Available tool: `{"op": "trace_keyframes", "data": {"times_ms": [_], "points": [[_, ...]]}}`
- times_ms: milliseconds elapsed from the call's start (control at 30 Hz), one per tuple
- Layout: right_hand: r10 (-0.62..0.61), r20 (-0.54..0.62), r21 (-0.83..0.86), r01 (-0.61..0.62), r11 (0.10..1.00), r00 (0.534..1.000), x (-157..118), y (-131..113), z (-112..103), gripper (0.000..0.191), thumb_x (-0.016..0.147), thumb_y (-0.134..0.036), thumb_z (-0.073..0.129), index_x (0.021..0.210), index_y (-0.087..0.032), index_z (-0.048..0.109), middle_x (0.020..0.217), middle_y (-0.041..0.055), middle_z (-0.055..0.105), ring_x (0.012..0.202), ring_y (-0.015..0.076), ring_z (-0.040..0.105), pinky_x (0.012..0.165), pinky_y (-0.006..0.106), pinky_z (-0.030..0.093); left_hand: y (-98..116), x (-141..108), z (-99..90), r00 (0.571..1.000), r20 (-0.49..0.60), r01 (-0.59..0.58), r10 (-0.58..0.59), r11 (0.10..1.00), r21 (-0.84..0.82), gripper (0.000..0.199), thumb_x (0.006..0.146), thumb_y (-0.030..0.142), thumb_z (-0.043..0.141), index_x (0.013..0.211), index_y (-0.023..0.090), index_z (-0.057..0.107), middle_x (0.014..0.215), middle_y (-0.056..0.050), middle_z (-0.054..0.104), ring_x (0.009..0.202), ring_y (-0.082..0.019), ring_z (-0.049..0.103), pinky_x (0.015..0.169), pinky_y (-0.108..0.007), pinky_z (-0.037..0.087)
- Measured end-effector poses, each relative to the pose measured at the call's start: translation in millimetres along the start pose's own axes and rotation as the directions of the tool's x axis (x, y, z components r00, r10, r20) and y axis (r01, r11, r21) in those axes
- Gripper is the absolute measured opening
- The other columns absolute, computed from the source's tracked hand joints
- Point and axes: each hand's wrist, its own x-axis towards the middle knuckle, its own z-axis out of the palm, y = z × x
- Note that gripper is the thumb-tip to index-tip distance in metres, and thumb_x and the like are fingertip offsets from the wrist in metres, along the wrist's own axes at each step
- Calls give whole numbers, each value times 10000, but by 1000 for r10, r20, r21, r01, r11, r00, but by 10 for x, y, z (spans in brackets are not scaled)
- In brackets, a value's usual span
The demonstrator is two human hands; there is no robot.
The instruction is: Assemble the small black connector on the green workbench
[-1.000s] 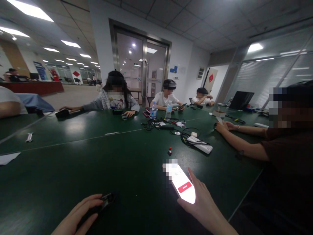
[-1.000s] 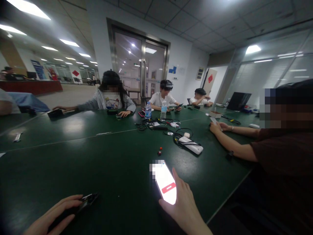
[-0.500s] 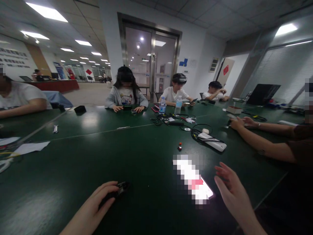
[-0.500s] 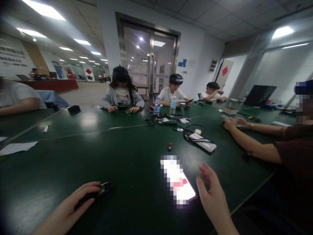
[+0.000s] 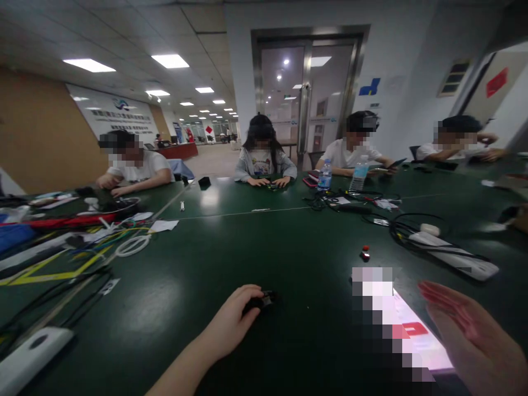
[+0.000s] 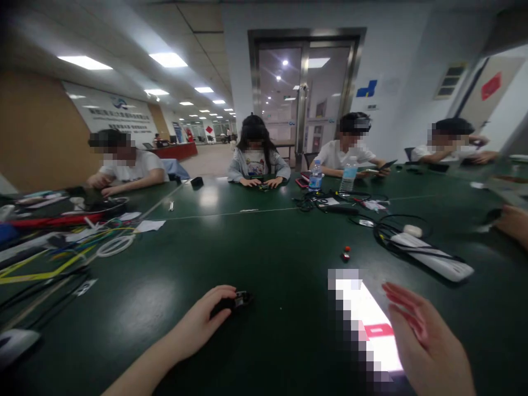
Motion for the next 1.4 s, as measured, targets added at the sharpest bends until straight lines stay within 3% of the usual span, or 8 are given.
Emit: {"op": "trace_keyframes", "data": {"times_ms": [133, 300, 400, 533, 667, 867, 1167, 1400], "points": [[-72, 195, 65, 60, 996, 978, 75, -96, 225, 407, 832, -516, 494, 1083, -207, 577, 1036, 53, 530, 894, 287, 525, 586, 318, 529, 16, -14, -9, 998, -5, 55, -56, 998, -35, 360, 800, 216, 494, 1157, 255, 469, 1218, -26, 504, 1099, -188, 489, 968, -377, 394], [-246, 361, 139, 209, 968, 900, 112, -599, 645, 398, 826, -487, 440, 1036, -184, 589, 996, 53, 538, 881, 272, 524, 637, 314, 518, 37, -10, -9, 999, -9, 44, -45, 995, -85, 321, 786, 183, 517, 1101, 243, 512, 1245, -30, 477, 1130, -197, 465, 979, -379, 377], [-291, 554, 174, 234, 957, 780, 156, -816, 936, 412, 862, -468, 394, 1062, -164, 587, 997, 51, 535, 893, 259, 519, 696, 314, 507, 18, -6, 5, 1000, -9, 26, -27, 996, -84, 273, 795, 187, 507, 1061, 236, 546, 1274, -38, 449, 1167, -206, 431, 1002, -391, 351], [-326, 702, 193, 271, 943, 633, 179, -791, 1280, 369, 888, -378, 385, 1122, -170, 581, 1006, 29, 532, 888, 232, 518, 705, 299, 499, 13, -8, 17, 1000, -30, -8, 5, 997, -75, 267, 798, 181, 502, 1054, 237, 550, 1234, -41, 472, 1150, -193, 440, 1003, -372, 345], [-319, 739, 180, 282, 942, 594, 86, -666, 1466, 295, 888, -218, 427, 1124, -140, 586, 1013, 30, 530, 905, 214, 508, 746, 277, 485, 59, 7, 27, 999, -39, -2, 0, 998, -62, 235, 799, 219, 523, 1031, 237, 558, 1221, -39, 472, 1129, -186, 446, 977, -352, 363], [-327, 755, 139, 348, 927, 568, -26, -667, 1509, 286, 891, -10, 521, 1126, -155, 596, 1028, 9, 517, 928, 198, 497, 768, 230, 469, 125, 76, 102, 995, -92, 37, -38, 999, -13, 183, 791, 298, 558, 956, 230, 598, 1180, -39, 496, 1093, -208, 463, 928, -376, 392], [-402, 744, 204, 391, 897, 534, -81, -803, 1530, 306, 903, 59, 612, 1104, -172, 609, 1013, -6, 510, 923, 187, 487, 767, 207, 450, 80, 109, 120, 995, -92, 29, -33, 998, -49, 188, 764, 259, 596, 950, 232, 601, 1169, -29, 499, 1075, -193, 475, 920, -351, 394], [-516, 767, 297, 502, 812, 382, -36, -1007, 1624, 389, 885, 54, 686, 1128, -236, 597, 1026, -21, 480, 925, 185, 469, 766, 211, 438, 60, 76, 69, 996, -57, 68, -73, 994, -83, 301, 728, 187, 615, 1015, 218, 533, 1091, -30, 546, 1009, -180, 507, 891, -329, 399]]}}
